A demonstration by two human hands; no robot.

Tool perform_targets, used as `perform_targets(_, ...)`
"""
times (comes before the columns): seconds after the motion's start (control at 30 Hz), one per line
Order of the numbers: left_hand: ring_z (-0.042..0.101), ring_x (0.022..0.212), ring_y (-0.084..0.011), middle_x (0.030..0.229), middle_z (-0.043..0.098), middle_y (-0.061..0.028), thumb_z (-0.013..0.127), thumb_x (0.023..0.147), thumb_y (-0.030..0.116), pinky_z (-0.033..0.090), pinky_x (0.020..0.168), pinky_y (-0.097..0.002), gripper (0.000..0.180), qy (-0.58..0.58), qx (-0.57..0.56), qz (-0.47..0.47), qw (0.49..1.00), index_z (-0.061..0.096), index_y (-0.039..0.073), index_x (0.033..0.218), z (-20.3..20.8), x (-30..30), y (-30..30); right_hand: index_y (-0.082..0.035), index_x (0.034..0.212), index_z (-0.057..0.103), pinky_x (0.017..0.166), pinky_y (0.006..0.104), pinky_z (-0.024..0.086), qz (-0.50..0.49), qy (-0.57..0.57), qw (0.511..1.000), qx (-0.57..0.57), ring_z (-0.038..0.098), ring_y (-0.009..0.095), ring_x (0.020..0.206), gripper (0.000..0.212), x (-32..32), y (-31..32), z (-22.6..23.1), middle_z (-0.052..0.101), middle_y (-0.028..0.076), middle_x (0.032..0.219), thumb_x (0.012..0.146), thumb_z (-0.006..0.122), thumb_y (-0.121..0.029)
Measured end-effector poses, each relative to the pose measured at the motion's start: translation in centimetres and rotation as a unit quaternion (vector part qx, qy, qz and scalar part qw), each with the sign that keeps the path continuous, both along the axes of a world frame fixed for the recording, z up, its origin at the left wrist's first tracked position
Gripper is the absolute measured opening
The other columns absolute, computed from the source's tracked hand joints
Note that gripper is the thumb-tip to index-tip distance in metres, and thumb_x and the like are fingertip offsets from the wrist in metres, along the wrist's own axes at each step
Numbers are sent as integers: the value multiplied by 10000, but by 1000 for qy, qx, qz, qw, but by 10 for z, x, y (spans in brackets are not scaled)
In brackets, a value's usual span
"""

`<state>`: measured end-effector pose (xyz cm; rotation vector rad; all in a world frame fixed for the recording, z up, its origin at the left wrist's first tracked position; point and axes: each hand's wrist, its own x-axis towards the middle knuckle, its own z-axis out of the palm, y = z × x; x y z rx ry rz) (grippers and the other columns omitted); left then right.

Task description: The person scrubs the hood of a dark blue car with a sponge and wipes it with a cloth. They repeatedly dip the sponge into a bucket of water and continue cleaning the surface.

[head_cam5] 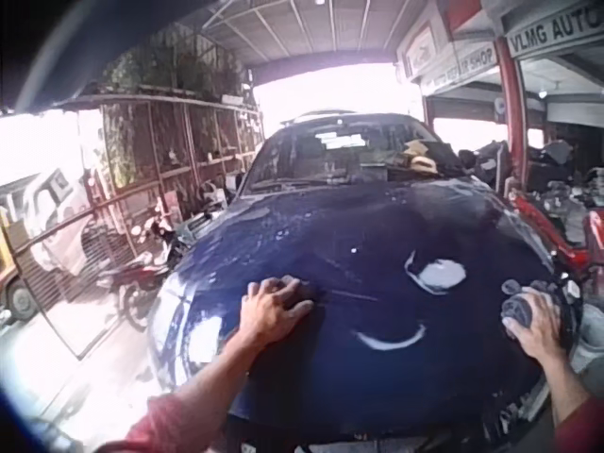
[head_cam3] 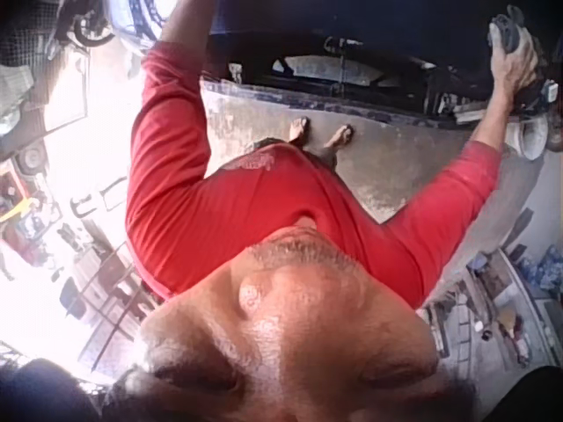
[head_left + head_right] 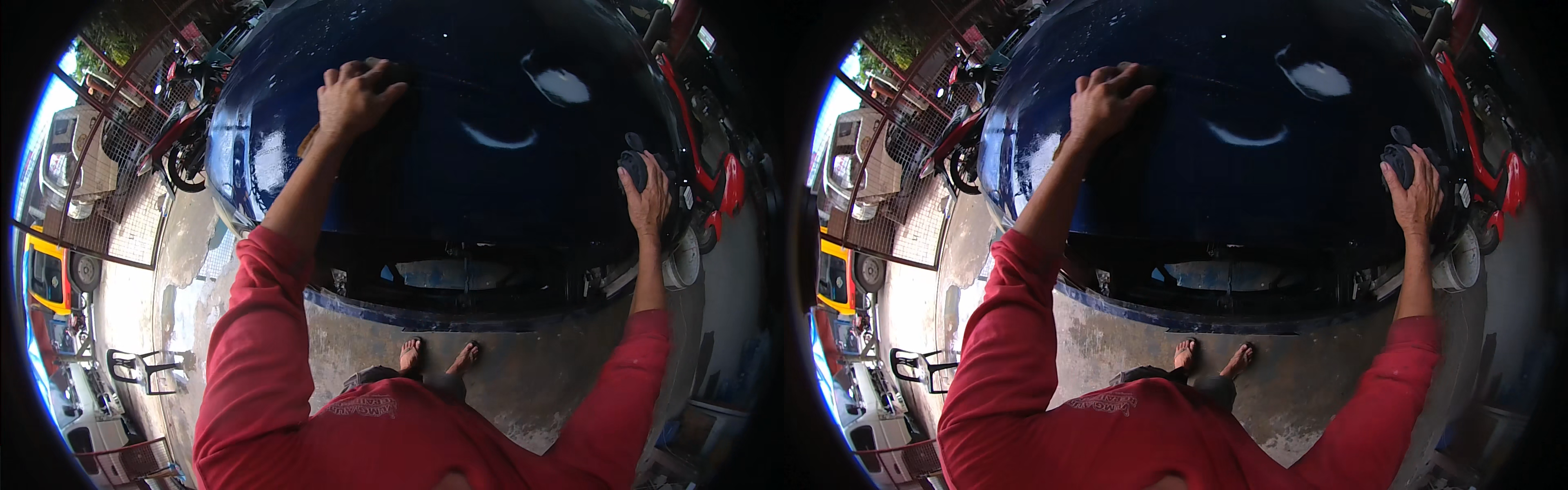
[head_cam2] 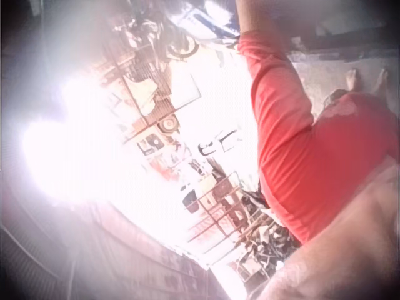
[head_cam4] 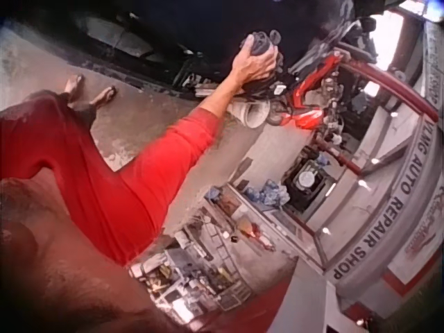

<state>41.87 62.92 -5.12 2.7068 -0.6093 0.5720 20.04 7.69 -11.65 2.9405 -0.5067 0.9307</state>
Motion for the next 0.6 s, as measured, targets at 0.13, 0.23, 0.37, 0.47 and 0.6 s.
perform_targets(0.13, 505, 1492, -438, 1602, 601, -193, 602, 1062, 704, 437, 1208, -615, 686, 88, 8, 215, 973, 636, 303, 1618, 18, 15, 31, -243, 1524, 636, 1205, 635, 425, -5, -18, 1000, -12, 535, 315, 1533, 734, 0, 1, -3, 596, 12, 1640, 993, 690, -747)
perform_targets(0.23, 514, 1458, -420, 1620, 579, -189, 637, 1069, 662, 446, 1162, -583, 642, -8, 31, -25, 999, 669, 282, 1586, 0, -26, -125, -217, 1518, 638, 1198, 628, 432, 3, -17, 1000, 9, 546, 333, 1519, 719, 1, 1, -1, 602, 31, 1636, 1004, 694, -717)
perform_targets(0.37, 503, 1440, -421, 1506, 607, -225, 595, 1044, 700, 423, 1128, -551, 695, -44, 60, -213, 974, 650, 275, 1592, -26, -80, -296, -190, 1514, 641, 1193, 606, 440, 34, -32, 999, 17, 551, 361, 1507, 696, -4, 0, 3, 612, 64, 1628, 1018, 703, -674)
perform_targets(0.47, 516, 1431, -409, 1512, 614, -201, 615, 1028, 721, 446, 1118, -542, 689, -47, 33, -230, 972, 682, 292, 1563, -24, -70, -236, -197, 1528, 640, 1202, 595, 443, 20, -21, 1000, 10, 531, 355, 1529, 707, -8, 1, 2, 604, 53, 1643, 1014, 706, -678)
perform_targets(0.6, 527, 1453, -410, 1571, 619, -175, 636, 1046, 696, 456, 1191, -517, 606, 13, 55, 35, 998, 691, 357, 1546, 12, 3, 10, -203, 1512, 647, 1204, 593, 445, -2, -21, 1000, 5, 538, 338, 1528, 711, -4, 4, 0, 608, 43, 1637, 1009, 700, -702)
